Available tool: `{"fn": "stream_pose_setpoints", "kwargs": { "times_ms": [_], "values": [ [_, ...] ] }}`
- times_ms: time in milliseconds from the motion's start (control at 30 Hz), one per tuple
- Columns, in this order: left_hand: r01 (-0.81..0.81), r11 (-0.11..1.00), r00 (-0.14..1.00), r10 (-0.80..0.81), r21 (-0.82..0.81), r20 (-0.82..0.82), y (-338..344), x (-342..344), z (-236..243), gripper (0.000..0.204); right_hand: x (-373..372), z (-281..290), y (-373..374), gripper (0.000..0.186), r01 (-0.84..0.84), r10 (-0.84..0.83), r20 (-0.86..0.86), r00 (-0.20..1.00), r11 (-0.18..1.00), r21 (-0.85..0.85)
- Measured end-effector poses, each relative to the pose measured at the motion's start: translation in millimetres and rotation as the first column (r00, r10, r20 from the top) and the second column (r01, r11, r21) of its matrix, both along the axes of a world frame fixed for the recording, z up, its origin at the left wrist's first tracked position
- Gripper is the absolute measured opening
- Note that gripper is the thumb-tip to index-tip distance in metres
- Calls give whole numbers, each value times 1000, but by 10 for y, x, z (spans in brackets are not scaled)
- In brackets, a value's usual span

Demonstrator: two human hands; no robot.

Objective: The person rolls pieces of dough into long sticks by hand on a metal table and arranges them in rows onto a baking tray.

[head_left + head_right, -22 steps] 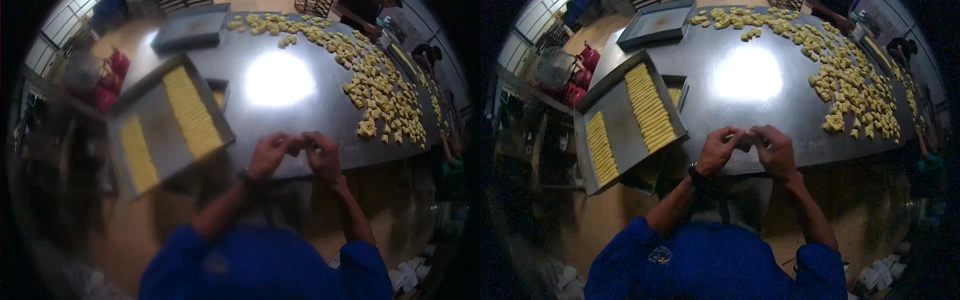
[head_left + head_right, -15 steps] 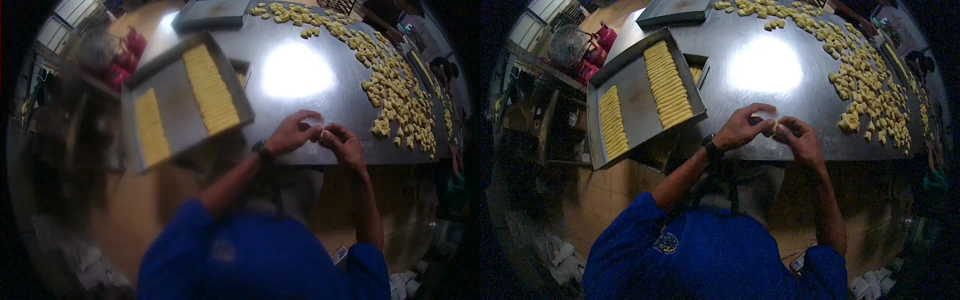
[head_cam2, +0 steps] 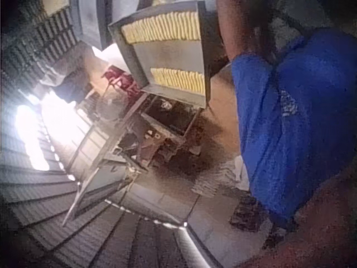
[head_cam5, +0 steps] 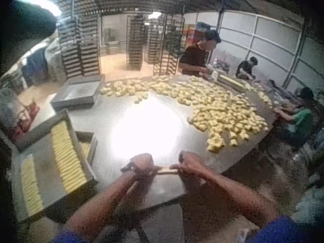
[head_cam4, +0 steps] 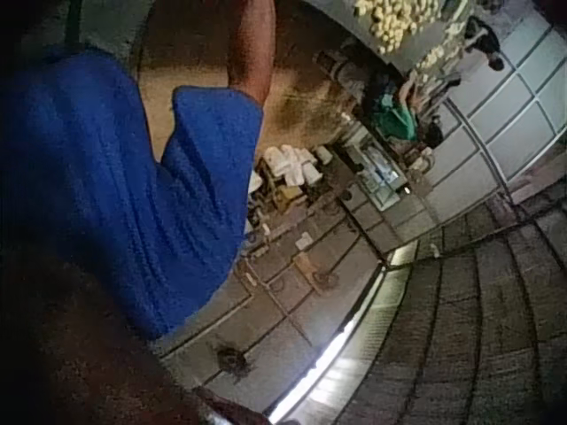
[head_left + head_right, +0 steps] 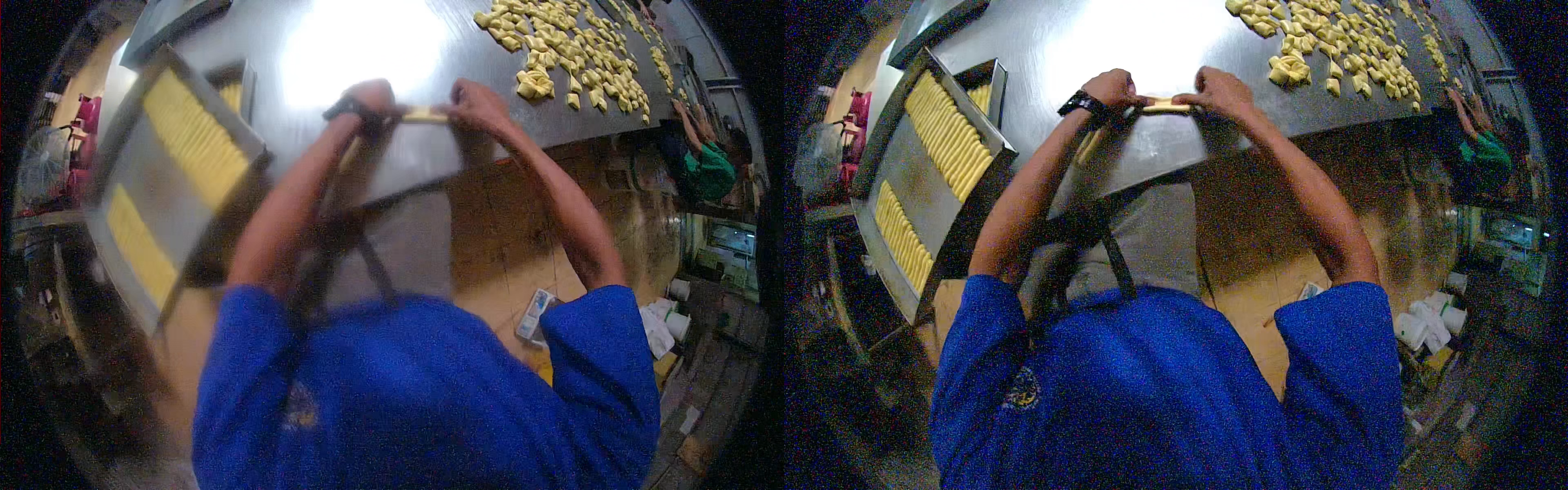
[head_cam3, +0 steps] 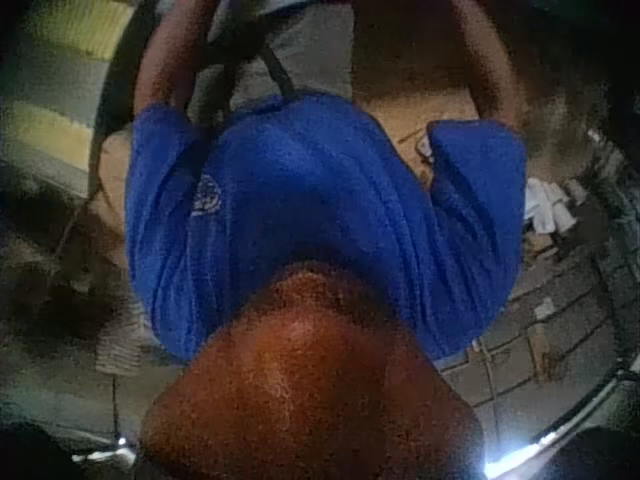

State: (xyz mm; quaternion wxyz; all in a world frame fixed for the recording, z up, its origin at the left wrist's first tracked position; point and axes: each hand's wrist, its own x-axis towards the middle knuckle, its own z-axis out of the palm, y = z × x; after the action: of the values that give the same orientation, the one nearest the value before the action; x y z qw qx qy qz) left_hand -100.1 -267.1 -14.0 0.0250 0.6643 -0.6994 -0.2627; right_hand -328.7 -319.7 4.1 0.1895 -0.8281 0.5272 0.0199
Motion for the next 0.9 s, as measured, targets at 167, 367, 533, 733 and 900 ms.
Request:
{"fn": "stream_pose_setpoints", "kwargs": {
  "times_ms": [167, 367, 533, 733, 900],
  "values": [
    [-67, 998, 995, 67, 5, -68, -23, 128, -2, 59, -161, 56, -168, 73, -7, -3, 109, 994, 996, 93],
    [10, 991, 970, -41, -132, -239, 34, 148, -69, 43, -38, 56, -145, 75, -58, 56, 31, 998, 995, 82],
    [86, 996, 987, -80, 35, -140, -109, 126, 133, 72, -9, 120, -165, 69, -38, 36, 32, 999, 997, 70],
    [104, 991, 994, -106, -80, -22, 34, 26, 245, 71, -82, 98, -116, 69, -64, 57, 111, 992, 996, 66],
    [87, 989, 996, -86, -117, 12, 21, -13, 245, 76, -166, 43, -114, 69, -57, 52, 164, 985, 998, 27]
  ]
}}
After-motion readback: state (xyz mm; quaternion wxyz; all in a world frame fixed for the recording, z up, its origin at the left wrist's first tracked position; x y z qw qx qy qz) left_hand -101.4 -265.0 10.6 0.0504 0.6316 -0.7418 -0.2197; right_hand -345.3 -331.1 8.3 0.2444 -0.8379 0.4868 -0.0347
